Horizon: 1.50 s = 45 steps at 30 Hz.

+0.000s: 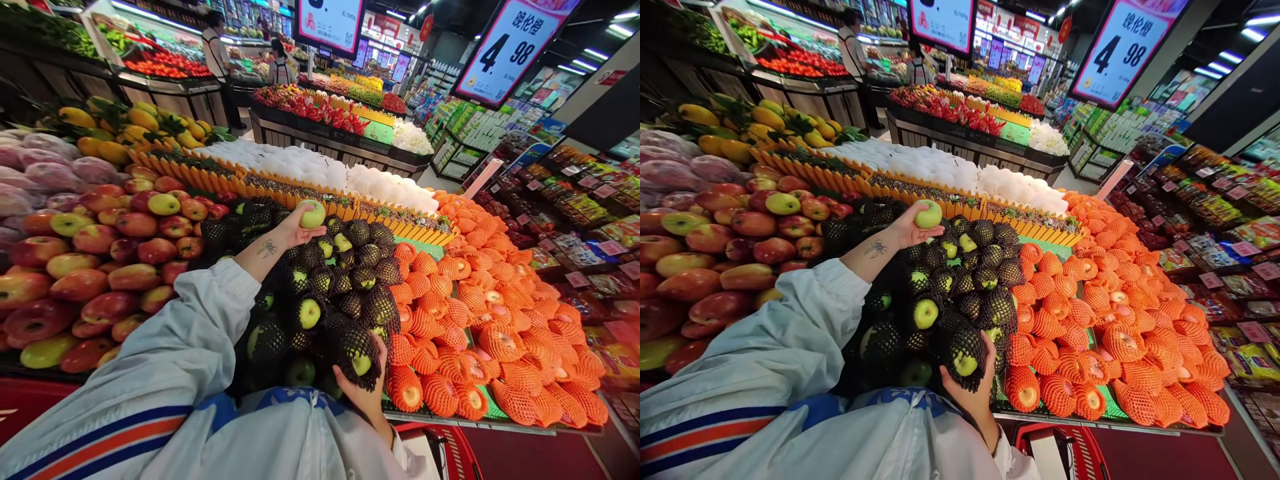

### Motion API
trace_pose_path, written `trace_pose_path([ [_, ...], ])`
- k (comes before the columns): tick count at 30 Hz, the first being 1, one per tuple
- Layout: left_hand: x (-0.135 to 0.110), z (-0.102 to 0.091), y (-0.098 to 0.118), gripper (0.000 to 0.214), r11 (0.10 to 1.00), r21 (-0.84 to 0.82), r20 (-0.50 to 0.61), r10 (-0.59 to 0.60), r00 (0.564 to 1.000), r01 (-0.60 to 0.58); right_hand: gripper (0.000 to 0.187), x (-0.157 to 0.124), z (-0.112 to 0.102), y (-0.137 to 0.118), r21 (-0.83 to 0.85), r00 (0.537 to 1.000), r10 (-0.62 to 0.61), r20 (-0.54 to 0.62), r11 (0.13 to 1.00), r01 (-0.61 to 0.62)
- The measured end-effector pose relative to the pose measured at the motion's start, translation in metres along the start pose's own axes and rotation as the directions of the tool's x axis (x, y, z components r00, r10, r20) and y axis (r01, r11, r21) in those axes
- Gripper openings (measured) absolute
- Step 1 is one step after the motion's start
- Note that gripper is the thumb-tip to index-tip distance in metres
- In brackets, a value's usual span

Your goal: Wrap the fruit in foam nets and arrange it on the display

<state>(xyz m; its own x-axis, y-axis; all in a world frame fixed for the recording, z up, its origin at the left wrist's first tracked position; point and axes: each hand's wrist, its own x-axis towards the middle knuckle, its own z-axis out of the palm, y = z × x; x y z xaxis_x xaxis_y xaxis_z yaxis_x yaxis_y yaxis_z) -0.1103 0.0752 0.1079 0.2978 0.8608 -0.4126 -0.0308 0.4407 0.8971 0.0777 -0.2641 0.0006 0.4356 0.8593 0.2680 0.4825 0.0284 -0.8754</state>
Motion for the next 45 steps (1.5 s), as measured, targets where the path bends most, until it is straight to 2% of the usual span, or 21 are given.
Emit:
trace_pose_path([
  [3, -0.038, 0.0, 0.004, 0.052, 0.931, -0.364, 0.03, 0.0, 1.0, 0.011, 0.08, 0.024, -0.001, 0.003, -0.092, 0.997, -0.076, 0.023, 0.993, 0.077],
  [5, -0.065, 0.002, 0.003, 0.053, 0.902, -0.43, 0.039, -0.007, 0.999, 0.023, 0.076, 0.047, 0.0, -0.001, -0.198, 0.991, -0.115, 0.061, 0.972, 0.125],
  [10, -0.118, 0.01, -0.003, 0.047, 0.898, -0.438, 0.067, -0.017, 0.998, 0.044, 0.073, 0.098, 0.027, -0.02, -0.492, 0.966, -0.099, 0.238, 0.845, 0.208],
  [13, -0.139, 0.009, -0.004, 0.046, 0.916, -0.401, 0.039, 0.003, 0.999, 0.013, 0.067, 0.112, 0.057, -0.025, -0.656, 0.957, -0.045, 0.288, 0.719, 0.231],
  [16, -0.158, 0.0, -0.008, 0.046, 0.935, -0.345, -0.018, 0.081, 0.997, -0.082, 0.074, 0.118, 0.083, -0.021, -0.751, 0.942, 0.004, 0.336, 0.605, 0.265],
  [20, -0.179, -0.017, -0.023, 0.045, 0.952, -0.227, -0.038, 0.201, 0.979, -0.204, 0.088, 0.122, 0.092, -0.011, -0.755, 0.921, 0.058, 0.385, 0.595, 0.278],
  [22, -0.186, -0.026, -0.036, 0.047, 0.965, -0.136, -0.015, 0.224, 0.974, -0.224, 0.09, 0.12, 0.083, -0.011, -0.699, 0.931, -0.015, 0.364, 0.656, 0.284],
  [24, -0.189, -0.031, -0.052, 0.05, 0.977, -0.033, 0.017, 0.213, 0.977, -0.212, 0.079, 0.111, 0.07, -0.016, -0.559, 0.933, -0.146, 0.33, 0.766, 0.318],
  [26, -0.19, -0.03, -0.073, 0.051, 0.983, 0.07, 0.032, 0.167, 0.985, -0.169, 0.063, 0.095, 0.055, -0.023, -0.302, 0.913, -0.247, 0.324, 0.888, 0.347],
  [27, -0.19, -0.027, -0.085, 0.051, 0.985, 0.113, 0.035, 0.13, 0.991, -0.134, 0.063, 0.085, 0.049, -0.027, -0.138, 0.897, -0.265, 0.352, 0.934, 0.33],
  [28, -0.191, -0.022, -0.098, 0.051, 0.984, 0.15, 0.046, 0.087, 0.995, -0.093, 0.07, 0.073, 0.044, -0.03, 0.028, 0.877, -0.267, 0.4, 0.96, 0.28],
  [30, -0.192, -0.007, -0.123, 0.054, 0.976, 0.218, 0.124, -0.013, 0.992, -0.014, 0.1, 0.049, 0.038, -0.033, 0.271, 0.821, -0.259, 0.508, 0.953, 0.132],
  [32, -0.194, 0.01, -0.144, 0.057, 0.955, 0.298, 0.248, -0.062, 0.967, -0.015, 0.118, 0.028, 0.038, -0.032, 0.341, 0.784, -0.253, 0.567, 0.939, 0.056],
  [33, -0.196, 0.018, -0.151, 0.056, 0.936, 0.348, 0.287, -0.057, 0.956, -0.049, 0.116, 0.02, 0.039, -0.03, 0.325, 0.79, -0.24, 0.565, 0.944, 0.054],
  [35, -0.198, 0.03, -0.159, 0.051, 0.866, 0.482, 0.297, -0.017, 0.955, -0.134, 0.1, 0.009, 0.041, -0.025, 0.246, 0.836, -0.189, 0.515, 0.967, 0.068],
  [37, -0.198, 0.034, -0.156, 0.047, 0.774, 0.606, 0.289, 0.003, 0.957, -0.186, 0.086, 0.003, 0.042, -0.018, 0.176, 0.895, -0.137, 0.425, 0.982, 0.067],
  [39, -0.193, 0.031, -0.148, 0.052, 0.705, 0.674, 0.282, 0.032, 0.959, -0.221, 0.079, -0.001, 0.039, -0.012, 0.143, 0.929, -0.124, 0.349, 0.987, 0.078],
  [41, -0.184, 0.02, -0.14, 0.053, 0.625, 0.728, 0.207, 0.189, 0.96, -0.281, 0.077, -0.005, 0.035, -0.007, 0.137, 0.941, -0.131, 0.313, 0.986, 0.092],
  [42, -0.179, 0.013, -0.138, 0.05, 0.549, 0.784, 0.134, 0.305, 0.943, -0.289, 0.077, -0.006, 0.032, -0.006, 0.138, 0.943, -0.137, 0.303, 0.986, 0.098],
  [44, -0.166, -0.002, -0.138, 0.041, 0.332, 0.919, 0.016, 0.506, 0.862, -0.212, 0.077, -0.01, 0.029, -0.003, 0.138, 0.948, -0.142, 0.284, 0.985, 0.106],
  [45, -0.16, -0.01, -0.141, 0.038, 0.226, 0.964, -0.007, 0.558, 0.83, -0.144, 0.076, -0.011, 0.027, -0.003, 0.136, 0.951, -0.14, 0.275, 0.985, 0.106],
])
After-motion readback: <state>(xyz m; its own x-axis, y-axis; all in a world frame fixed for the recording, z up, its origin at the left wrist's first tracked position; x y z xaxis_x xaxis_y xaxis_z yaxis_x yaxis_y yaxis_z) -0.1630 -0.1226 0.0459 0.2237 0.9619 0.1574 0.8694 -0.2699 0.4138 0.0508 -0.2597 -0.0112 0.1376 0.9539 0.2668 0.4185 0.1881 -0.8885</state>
